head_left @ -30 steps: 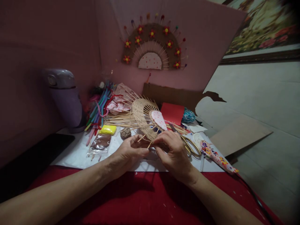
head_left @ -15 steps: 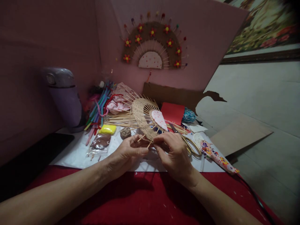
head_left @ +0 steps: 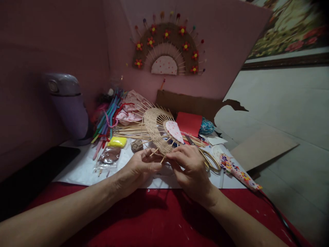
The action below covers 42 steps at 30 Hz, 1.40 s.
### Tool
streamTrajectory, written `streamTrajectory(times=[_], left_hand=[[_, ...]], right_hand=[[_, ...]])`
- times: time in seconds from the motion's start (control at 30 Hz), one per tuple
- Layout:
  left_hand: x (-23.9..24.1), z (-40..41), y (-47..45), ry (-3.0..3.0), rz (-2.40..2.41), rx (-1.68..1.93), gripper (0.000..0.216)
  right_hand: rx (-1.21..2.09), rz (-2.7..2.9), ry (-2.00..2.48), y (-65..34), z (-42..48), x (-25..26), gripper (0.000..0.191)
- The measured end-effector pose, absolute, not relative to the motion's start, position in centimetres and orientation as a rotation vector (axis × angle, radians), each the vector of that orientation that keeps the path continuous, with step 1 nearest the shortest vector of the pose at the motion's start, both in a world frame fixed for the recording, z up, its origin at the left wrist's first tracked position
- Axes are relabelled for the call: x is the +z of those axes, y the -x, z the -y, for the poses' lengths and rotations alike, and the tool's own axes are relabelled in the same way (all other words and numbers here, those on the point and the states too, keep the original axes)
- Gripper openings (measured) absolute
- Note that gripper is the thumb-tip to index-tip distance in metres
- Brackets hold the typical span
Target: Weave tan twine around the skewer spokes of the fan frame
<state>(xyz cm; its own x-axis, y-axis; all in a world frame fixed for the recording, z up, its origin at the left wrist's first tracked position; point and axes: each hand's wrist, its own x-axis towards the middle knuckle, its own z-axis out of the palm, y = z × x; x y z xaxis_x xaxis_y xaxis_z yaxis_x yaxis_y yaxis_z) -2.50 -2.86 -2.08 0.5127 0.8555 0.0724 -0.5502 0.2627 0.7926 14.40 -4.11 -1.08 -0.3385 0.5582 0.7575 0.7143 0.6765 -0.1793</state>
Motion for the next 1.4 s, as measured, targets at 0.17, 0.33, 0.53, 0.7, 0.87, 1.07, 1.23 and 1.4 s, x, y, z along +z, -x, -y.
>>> streamTrajectory(times=[0.17,0.33,0.53,0.7,0.87,1.07,1.23,1.4], left_hand=[[-2.1,3.0,2.6,-0.885,-0.407,0.989,0.025],[-1.9,3.3,2.6,-0.876,-0.426,0.980,0.021],[-1.7,3.7,2.5,-0.829,-0.479,0.988,0.019],[-1.5,3.9,2.4,-0.798,-0.462,0.958,0.018],[-1.6,4.1,2.5,-0.795,-0.426,0.939,0.018],[-1.7,4.2,2.5,-0.752,-0.471,0.948,0.021],[-1.7,4.3,2.5,-0.729,-0.499,0.954,0.026],[-1.6,4.3,2.5,-0.745,-0.526,0.964,0.024]], right_hand=[[-0.307,2.108,0.950,-14.6,4.2,-0.7,0.015],[-0.392,2.168,0.943,-14.5,4.4,-0.1,0.014],[-0.445,2.189,0.912,-14.4,4.4,0.1,0.015],[-0.472,2.206,0.877,-14.5,4.4,0.2,0.019],[-0.470,2.253,0.870,-14.5,4.5,0.4,0.022],[-0.470,2.338,0.856,-14.6,4.4,0.4,0.021],[-0.477,2.367,0.836,-14.7,4.4,0.5,0.020],[-0.478,2.384,0.819,-14.7,4.4,0.6,0.021]])
